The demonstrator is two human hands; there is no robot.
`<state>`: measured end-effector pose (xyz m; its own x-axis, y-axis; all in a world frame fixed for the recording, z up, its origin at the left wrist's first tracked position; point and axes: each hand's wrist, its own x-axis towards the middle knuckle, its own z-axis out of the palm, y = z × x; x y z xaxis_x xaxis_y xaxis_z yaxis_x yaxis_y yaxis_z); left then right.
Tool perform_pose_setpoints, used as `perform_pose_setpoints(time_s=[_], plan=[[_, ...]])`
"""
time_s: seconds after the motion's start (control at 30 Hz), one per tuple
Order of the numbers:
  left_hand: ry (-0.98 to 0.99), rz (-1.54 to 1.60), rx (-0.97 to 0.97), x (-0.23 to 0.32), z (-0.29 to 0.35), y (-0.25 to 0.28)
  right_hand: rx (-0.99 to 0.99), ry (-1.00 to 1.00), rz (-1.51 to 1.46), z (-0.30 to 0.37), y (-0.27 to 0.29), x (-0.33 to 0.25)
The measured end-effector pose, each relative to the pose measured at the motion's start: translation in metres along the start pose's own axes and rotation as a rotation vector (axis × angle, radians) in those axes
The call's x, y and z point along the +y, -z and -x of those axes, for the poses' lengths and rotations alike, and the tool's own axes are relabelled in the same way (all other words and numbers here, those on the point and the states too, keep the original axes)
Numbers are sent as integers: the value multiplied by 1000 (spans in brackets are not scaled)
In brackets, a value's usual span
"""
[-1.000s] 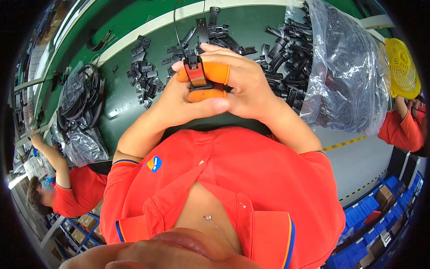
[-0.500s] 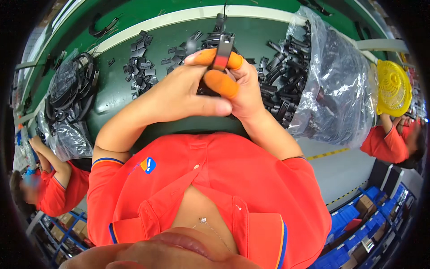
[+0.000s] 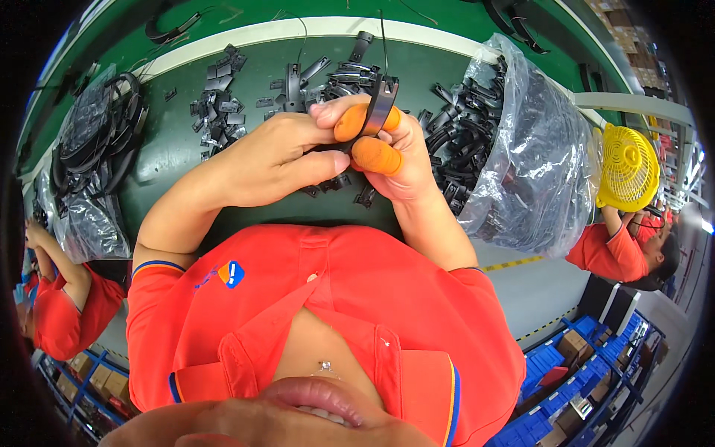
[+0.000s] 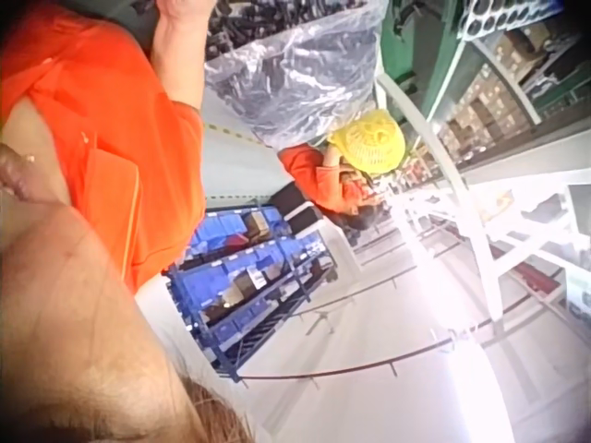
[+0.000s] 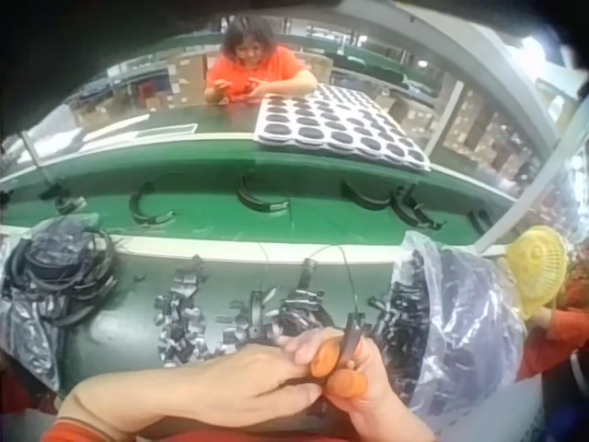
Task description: The person assembles a headset by fitting a metal slider into a headband and snapping a plastic cover over the joint by hand. They repeat this process for both sides of the headband before setting it aside and starting another.
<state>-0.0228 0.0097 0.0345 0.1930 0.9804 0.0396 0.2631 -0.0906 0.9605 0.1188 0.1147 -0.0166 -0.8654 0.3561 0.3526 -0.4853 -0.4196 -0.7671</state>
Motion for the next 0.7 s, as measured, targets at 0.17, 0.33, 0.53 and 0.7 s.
perform_pose_setpoints(time_s=[0.17, 0.33, 0.53, 0.7], plan=[[104, 9, -39, -4, -2, 2, 9, -32, -18, 5, 3, 0], [70, 266, -59, -11, -6, -4, -2, -29, 53, 9, 9, -5], [-40, 210, -94, -9, -8, -9, 20, -9, 523, 2, -2, -22], [-96, 123, 158, 2, -13, -26, 53, 29, 584, 3, -9, -21]])
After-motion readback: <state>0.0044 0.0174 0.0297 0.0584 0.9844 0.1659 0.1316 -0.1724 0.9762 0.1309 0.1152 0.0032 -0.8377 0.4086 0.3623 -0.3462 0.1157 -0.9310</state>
